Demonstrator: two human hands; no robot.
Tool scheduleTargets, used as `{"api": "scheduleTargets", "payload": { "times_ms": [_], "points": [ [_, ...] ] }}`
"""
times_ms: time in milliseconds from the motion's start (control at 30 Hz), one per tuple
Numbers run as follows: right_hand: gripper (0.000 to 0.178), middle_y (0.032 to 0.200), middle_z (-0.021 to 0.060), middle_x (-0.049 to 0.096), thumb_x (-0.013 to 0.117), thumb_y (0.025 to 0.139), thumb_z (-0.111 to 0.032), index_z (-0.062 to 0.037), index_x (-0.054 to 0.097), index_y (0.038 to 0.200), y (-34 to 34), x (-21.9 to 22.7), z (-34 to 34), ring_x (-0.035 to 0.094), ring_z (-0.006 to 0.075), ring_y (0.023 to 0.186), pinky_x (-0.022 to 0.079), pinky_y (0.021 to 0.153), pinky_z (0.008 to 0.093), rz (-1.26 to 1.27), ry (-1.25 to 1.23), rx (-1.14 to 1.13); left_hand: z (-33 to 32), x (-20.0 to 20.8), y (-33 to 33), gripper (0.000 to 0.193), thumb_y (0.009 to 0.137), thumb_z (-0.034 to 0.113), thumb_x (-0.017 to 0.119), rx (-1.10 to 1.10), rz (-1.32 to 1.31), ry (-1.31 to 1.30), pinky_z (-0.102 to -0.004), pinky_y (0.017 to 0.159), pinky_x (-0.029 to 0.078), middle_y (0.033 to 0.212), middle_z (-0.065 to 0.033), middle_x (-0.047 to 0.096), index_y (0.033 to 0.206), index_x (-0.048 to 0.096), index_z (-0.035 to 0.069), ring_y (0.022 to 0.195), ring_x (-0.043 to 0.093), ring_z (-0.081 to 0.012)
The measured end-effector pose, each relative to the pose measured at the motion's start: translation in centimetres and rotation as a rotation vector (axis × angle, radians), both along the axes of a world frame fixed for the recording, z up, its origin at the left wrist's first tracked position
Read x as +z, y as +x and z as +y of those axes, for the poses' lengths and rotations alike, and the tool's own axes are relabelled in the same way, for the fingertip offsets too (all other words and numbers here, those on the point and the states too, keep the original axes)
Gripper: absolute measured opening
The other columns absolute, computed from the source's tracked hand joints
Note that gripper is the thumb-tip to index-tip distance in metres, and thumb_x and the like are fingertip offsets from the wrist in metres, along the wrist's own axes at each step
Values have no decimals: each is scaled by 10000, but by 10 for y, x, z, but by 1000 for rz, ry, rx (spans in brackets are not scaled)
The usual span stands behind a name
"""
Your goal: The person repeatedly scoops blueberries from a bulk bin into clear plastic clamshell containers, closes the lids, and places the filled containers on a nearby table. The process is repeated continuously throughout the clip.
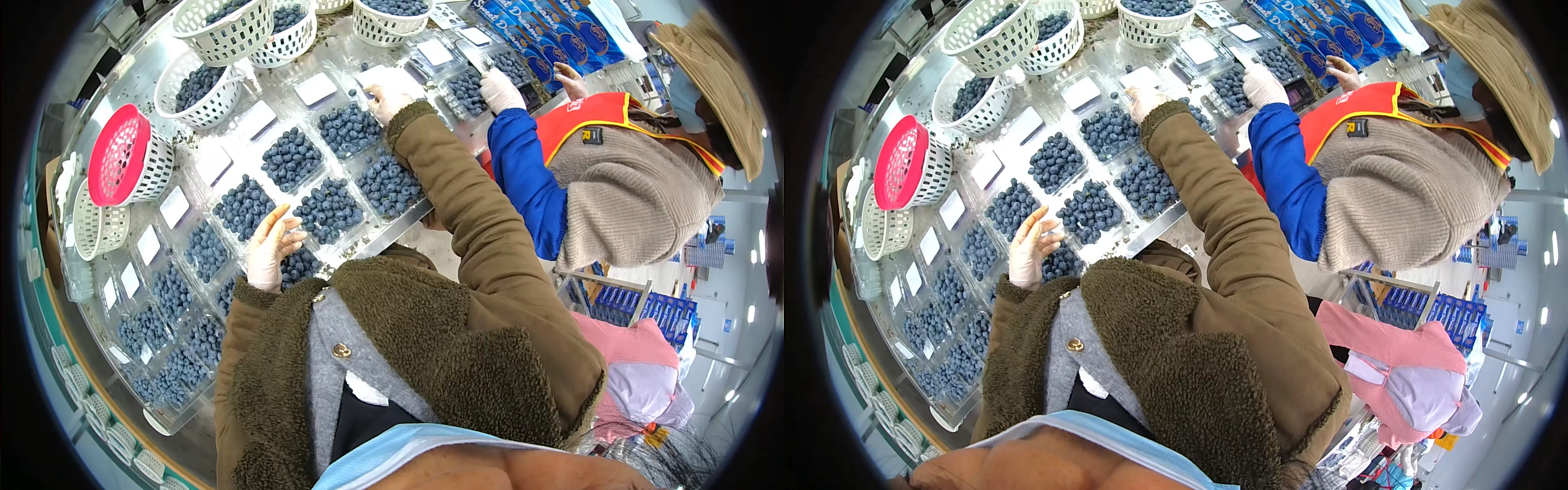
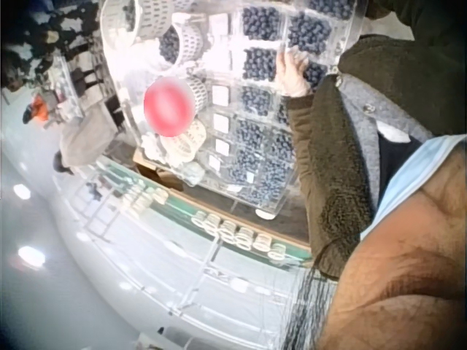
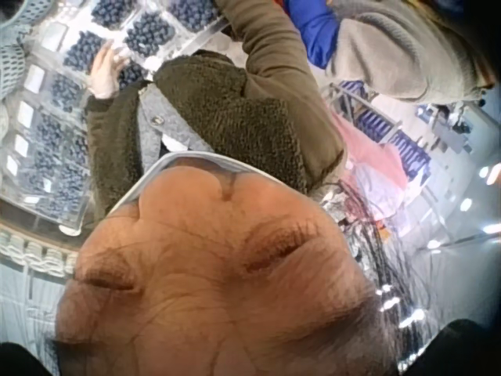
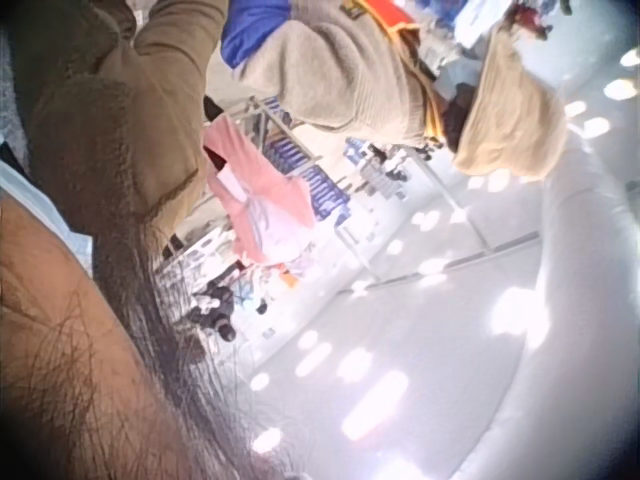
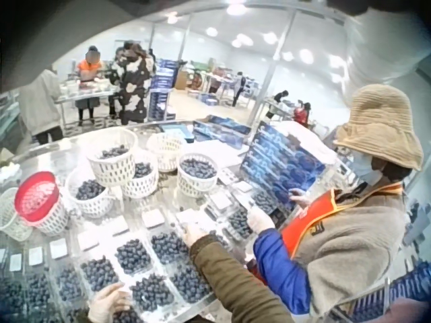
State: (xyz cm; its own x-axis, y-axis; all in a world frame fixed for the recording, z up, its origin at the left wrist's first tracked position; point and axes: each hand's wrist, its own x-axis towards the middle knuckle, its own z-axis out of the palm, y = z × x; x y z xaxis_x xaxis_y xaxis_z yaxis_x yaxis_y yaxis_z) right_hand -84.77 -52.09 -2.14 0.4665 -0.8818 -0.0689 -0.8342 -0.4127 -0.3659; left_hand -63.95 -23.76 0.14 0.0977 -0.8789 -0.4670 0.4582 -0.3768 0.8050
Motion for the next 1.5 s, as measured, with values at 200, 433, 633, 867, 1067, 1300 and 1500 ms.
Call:
{"api": "scheduleTargets", "payload": {
  "times_ms": [200,433,633,867,1067,1300,1500],
  "points": [
    [297,1057,121,577,466,851,-316,-132,608,1035,21,32,-9,541,280,979,413,854,354,-45,36,-3,-15,-3,0,401,894,253,493,-22,28,18,-203,674,467,997,-53,597,1242,429,65,785,609,-109],
    [229,896,85,623,515,773,-53,-148,650,933,7,17,-2,576,227,859,448,773,302,-155,-238,316,-23,-6,6,380,896,253,486,1,24,38,-206,667,468,986,-49,607,1225,449,67,785,615,-109],
    [249,821,123,632,456,794,8,-78,631,951,-8,-12,-26,602,210,776,470,716,292,-473,-33,109,-33,-8,8,398,896,272,484,-38,27,34,-247,698,465,979,-40,602,1241,438,77,809,608,-127],
    [316,1032,144,593,547,790,-191,-125,564,1099,18,12,-73,558,280,972,432,843,351,32,35,-66,-37,-6,4,378,897,244,483,-54,27,45,-212,675,462,988,-45,601,1230,446,69,792,610,-110],
    [192,990,123,608,568,774,-203,-118,586,945,42,-10,-84,564,287,956,438,808,364,124,-61,-106,-32,-7,10,379,899,245,478,-22,35,45,-212,686,464,989,-42,598,1233,443,68,792,608,-108],
    [192,934,152,613,598,708,-148,-96,586,893,19,9,-79,577,300,911,449,801,350,-79,57,-178,-35,-5,9,389,900,241,474,-31,37,60,-207,691,456,1002,-41,592,1240,431,58,807,599,-103],
    [226,849,141,617,641,693,-180,-78,584,887,-37,35,2,594,302,814,470,728,363,36,-190,-71,-50,2,-1,412,900,251,470,-159,79,22,-210,708,454,1046,-57,563,1254,412,50,829,594,-114]
  ]
}}
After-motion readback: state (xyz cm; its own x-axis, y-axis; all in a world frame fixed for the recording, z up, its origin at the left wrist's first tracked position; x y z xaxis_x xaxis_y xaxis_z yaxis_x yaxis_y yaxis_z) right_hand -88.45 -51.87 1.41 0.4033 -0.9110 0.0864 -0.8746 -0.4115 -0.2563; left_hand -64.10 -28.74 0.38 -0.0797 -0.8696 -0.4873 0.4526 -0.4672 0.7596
